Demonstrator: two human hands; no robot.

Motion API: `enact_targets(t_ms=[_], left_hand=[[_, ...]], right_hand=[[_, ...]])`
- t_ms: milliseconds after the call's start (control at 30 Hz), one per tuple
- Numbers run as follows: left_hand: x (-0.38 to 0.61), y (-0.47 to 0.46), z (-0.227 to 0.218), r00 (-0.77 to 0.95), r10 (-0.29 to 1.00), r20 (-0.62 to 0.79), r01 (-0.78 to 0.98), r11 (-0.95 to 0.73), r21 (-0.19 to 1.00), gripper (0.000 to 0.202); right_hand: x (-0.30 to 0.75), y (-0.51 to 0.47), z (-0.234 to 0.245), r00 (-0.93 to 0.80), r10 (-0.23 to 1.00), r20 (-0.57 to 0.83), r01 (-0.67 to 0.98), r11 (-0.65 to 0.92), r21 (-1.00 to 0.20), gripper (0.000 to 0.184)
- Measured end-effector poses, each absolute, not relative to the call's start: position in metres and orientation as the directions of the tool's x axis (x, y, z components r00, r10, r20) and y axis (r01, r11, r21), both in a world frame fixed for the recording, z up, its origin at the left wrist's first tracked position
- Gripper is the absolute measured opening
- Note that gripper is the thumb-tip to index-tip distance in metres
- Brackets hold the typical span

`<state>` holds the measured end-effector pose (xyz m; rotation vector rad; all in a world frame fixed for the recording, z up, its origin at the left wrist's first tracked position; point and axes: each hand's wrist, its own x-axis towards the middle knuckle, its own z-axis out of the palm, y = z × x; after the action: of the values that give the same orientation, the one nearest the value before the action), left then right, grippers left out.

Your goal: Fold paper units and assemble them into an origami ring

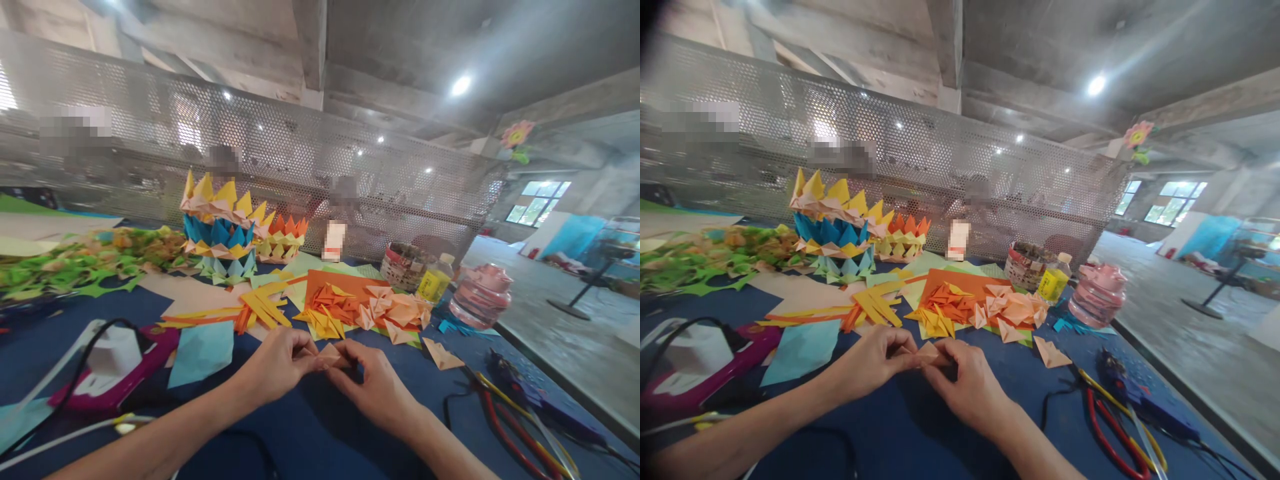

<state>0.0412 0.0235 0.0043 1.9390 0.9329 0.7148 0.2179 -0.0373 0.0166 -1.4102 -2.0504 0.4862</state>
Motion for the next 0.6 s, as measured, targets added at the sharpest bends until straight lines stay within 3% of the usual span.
enact_targets(t_ms=[167,300,600], left_hand=[[0.0415,0.0162,0.0063,0.562,0.815,0.142,0.373,-0.403,0.836,0.029],[0.0406,0.0130,0.0062,0.562,0.811,0.163,0.376,-0.426,0.823,0.021],[0.0439,0.0178,0.0019,0.618,0.770,0.156,0.203,-0.348,0.915,0.018]], right_hand=[[0.2171,-0.0362,0.0113,-0.226,0.946,0.230,0.742,0.321,-0.588,0.026],[0.2170,-0.0368,0.0094,-0.248,0.938,0.241,0.717,0.345,-0.605,0.024],[0.2201,-0.0349,0.0121,-0.224,0.931,0.287,0.728,0.356,-0.586,0.019]])
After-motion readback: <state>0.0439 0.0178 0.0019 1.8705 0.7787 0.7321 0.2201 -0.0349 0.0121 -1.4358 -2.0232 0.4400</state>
